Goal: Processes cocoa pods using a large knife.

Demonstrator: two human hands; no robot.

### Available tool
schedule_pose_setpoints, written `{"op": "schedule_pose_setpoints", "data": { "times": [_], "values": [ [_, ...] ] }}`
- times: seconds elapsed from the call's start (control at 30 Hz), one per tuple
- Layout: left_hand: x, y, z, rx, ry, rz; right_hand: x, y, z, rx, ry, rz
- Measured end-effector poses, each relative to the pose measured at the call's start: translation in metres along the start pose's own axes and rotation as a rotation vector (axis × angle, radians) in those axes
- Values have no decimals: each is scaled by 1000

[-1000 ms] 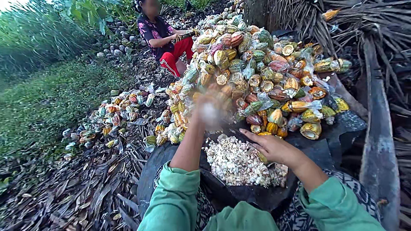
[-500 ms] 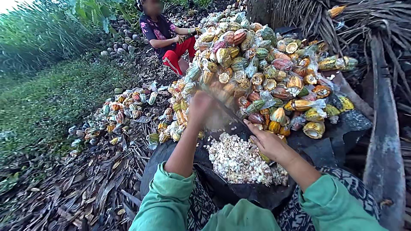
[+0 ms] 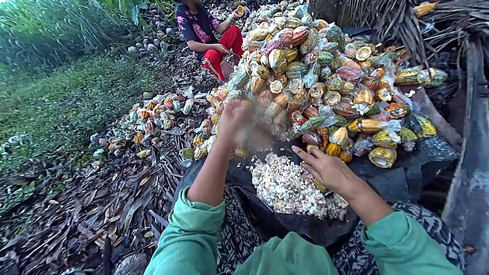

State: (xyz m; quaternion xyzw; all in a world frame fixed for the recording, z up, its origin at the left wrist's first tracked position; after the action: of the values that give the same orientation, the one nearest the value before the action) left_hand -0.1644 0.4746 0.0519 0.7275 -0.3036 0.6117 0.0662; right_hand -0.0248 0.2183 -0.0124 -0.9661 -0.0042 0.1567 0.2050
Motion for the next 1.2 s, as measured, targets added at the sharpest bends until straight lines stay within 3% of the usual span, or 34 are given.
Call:
{"op": "schedule_pose_setpoints", "data": {
  "times": [0.1,0.23,0.3,0.37,0.47,0.57,0.67,0.77,0.83,0.93,1.03,1.1,1.2],
  "values": [
    [10,3,5,-41,-201,77,2,-3,7,-118,26,72],
    [10,0,-4,12,-199,115,25,9,24,-576,127,275],
    [2,-2,-10,28,-39,73,24,11,20,-533,45,221],
    [-4,-2,-10,21,63,34,15,8,4,-306,-92,81],
    [0,2,1,-80,-10,77,6,4,-2,-143,-200,37],
    [25,14,30,-197,-337,321,3,-2,8,-158,-125,85],
    [33,15,37,-153,-507,439,3,-4,10,-283,11,85],
    [17,1,0,13,-150,300,26,12,25,-669,173,230],
    [4,-6,-18,67,195,154,32,18,31,-749,171,287],
    [-6,-4,-23,104,551,-58,36,11,21,-596,103,289],
    [-14,5,-22,149,726,-166,32,6,2,-322,34,212],
    [-25,9,-23,208,755,-228,23,3,-11,-80,-28,73],
    [-28,9,-21,139,583,-202,12,1,-19,75,-81,-69]
  ]
}}
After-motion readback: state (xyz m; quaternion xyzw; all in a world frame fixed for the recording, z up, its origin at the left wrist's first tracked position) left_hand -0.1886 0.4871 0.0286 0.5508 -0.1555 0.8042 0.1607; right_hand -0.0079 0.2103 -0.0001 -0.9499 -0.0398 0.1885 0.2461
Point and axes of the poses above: each hand's wrist, its own y-axis away from the middle knuckle, its own z-axis out of the palm, x = y × z, the point moved 10 cm from there along -y, towards the middle knuckle, and after that the axes turned 7 degrees about y, right-handed, at the moved point
